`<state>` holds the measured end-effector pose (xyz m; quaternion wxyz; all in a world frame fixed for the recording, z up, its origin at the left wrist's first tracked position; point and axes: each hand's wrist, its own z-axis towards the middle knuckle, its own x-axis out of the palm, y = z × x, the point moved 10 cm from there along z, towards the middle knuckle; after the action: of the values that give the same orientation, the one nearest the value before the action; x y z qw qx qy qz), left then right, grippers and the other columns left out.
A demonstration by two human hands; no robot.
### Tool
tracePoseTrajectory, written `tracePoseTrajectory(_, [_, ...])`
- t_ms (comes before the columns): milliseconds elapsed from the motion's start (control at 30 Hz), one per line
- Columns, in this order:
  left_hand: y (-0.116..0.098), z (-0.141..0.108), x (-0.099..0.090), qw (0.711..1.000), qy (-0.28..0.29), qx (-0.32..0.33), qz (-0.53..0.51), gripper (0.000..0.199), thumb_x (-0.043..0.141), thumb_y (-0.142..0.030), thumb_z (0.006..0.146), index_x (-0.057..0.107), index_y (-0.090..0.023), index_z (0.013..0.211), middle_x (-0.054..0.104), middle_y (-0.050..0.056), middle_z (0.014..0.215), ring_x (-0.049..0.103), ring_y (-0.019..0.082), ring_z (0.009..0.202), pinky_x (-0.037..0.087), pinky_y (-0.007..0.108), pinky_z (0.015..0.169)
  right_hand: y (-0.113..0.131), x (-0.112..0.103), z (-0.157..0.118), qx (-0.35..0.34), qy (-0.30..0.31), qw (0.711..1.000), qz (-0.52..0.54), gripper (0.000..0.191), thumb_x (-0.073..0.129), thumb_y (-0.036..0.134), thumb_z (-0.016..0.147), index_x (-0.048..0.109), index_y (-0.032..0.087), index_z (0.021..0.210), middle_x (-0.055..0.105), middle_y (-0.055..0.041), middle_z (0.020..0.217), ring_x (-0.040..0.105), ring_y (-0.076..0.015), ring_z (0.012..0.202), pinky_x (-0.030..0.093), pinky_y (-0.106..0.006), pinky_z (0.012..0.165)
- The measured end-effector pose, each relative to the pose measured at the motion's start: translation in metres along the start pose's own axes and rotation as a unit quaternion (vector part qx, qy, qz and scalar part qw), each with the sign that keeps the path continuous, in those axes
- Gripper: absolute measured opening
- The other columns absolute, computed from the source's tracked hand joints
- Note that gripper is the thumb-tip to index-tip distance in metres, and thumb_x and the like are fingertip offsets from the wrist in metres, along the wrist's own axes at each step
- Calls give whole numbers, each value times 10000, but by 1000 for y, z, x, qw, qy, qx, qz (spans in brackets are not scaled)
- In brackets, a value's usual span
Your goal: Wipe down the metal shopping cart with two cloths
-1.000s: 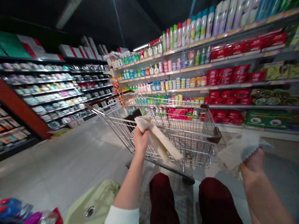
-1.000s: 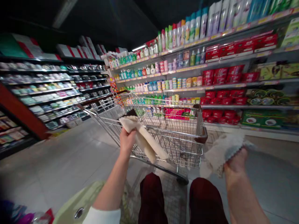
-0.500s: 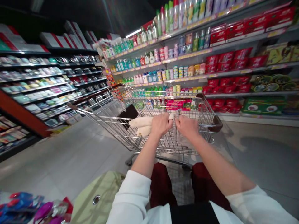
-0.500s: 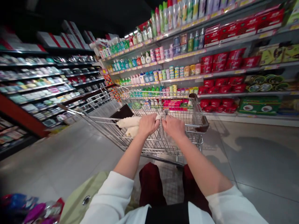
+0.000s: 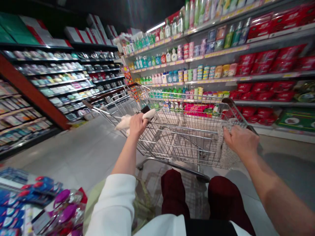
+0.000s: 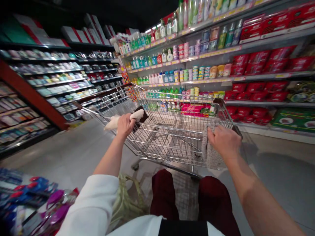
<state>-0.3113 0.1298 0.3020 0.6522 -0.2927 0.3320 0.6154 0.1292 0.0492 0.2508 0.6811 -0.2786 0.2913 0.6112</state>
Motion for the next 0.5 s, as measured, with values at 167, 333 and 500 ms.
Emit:
tracePoseTrajectory(167, [98, 10, -5, 993, 40, -103, 48, 367, 331, -348, 941, 642, -156, 900, 696, 134, 951, 604, 271, 916, 361, 351, 783, -21, 11, -3, 0, -5, 1000, -24, 488, 412, 461, 925, 622, 122, 645, 576, -120, 653, 457, -154, 646, 229, -299, 599])
tracePoseTrajectory(333, [125, 17, -9, 987, 58, -137, 59, 467, 324, -371, 951, 685, -91, 857, 684, 146, 884, 590, 256, 868, 349, 347, 759, -26, 16, -8, 60, 8, 997, -51, 509, 389, 516, 907, 627, 131, 675, 577, -103, 660, 384, -138, 577, 160, -293, 561])
tracePoseTrajectory(500, [72, 12, -4, 991, 66, -103, 53, 459, 362, -432, 946, 701, -141, 837, 697, 129, 865, 602, 264, 870, 369, 363, 782, -24, 10, -9, 91, -16, 995, -40, 496, 400, 502, 893, 647, 124, 689, 579, -116, 643, 393, -143, 572, 151, -292, 571])
